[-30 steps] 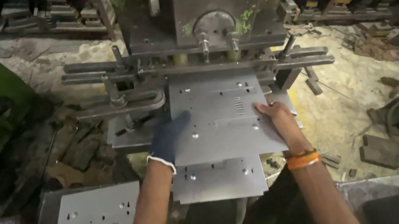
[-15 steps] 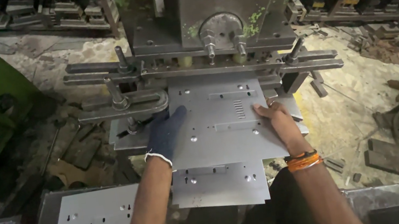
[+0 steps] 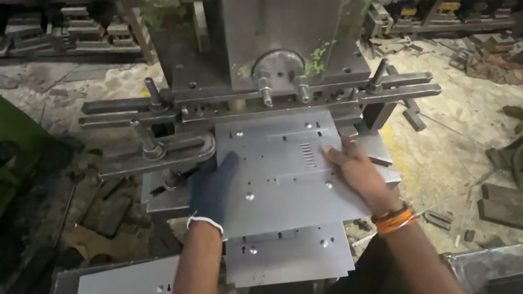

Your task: The recorder is placing metal plates into an industrial stamping press machine and stacking the processed plates.

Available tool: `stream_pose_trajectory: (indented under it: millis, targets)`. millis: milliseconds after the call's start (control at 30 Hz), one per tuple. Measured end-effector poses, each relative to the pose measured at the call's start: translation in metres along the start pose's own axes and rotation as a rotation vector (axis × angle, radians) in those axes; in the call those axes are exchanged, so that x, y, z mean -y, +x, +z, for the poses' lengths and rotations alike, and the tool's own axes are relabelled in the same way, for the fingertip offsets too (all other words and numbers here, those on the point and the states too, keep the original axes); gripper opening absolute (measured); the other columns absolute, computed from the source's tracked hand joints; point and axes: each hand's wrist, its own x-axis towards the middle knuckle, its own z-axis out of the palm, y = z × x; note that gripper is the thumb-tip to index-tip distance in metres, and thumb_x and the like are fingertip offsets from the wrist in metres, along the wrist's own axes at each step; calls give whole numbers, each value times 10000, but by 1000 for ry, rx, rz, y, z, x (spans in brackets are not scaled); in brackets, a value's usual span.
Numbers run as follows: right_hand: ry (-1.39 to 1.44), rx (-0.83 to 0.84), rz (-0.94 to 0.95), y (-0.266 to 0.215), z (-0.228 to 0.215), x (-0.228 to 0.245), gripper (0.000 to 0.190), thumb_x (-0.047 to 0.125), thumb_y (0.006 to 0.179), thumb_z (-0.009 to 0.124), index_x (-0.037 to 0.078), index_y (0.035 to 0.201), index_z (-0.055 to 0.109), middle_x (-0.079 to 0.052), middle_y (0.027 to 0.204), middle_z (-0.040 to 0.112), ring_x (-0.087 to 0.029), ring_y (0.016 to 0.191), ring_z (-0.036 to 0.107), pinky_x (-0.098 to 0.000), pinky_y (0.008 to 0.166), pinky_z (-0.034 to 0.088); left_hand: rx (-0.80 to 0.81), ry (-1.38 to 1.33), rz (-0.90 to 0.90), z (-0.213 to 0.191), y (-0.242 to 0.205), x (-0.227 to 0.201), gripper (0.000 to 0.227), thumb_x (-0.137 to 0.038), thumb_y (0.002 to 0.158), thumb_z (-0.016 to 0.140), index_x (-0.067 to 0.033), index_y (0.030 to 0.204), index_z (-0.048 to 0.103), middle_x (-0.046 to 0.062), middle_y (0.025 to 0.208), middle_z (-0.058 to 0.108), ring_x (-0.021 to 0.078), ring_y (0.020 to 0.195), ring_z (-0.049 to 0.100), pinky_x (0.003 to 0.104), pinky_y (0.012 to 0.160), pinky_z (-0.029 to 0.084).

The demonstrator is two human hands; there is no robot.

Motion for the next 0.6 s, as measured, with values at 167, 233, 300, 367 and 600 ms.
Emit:
stream_pose_trajectory:
  millis: [167,233,300,367,600]
  targets:
    - [-260,-73,-178,-10,3,12,532,404,952,733,-62,1135,550,-143,882,638,-258,831,622,-397,749,511,107,-210,-129,5,-21,-18,499,-384,934,644,-23,1277,676,52,1087,740,145,915,661,320,845,533]
    - [-411,-73,-206,-11,-7,18,578,417,955,752,-99,1126,556,-189,908,669,-308,861,667,-407,782,529,191,-387,-225,7,-47,-44,558,-443,938,586,-47,1327,634,44,1100,731,153,933,669,318,856,541]
    - [-508,174,-31,-7,-17,24,494,398,879,772,-62,1048,707,-209,934,754,-351,901,752,-390,819,570,247,-395,-253,24,-78,-86,546,-405,925,602,-40,1329,628,57,1104,726,166,940,670,329,856,544]
    - [-493,273,-125,10,-15,23,497,374,817,785,-18,1114,710,-189,1042,747,-331,1008,734,-390,893,558,308,-402,-264,28,-98,-102,536,-367,912,619,-33,1331,623,70,1107,720,178,946,672,340,856,548]
    - [-929,582,-340,-48,31,101,1168,486,597,928,212,1554,316,-98,1686,107,-336,1532,88,-620,1202,47,465,-473,-341,27,-158,-79,529,-235,866,678,-8,1338,603,114,1120,701,220,971,676,378,855,562]
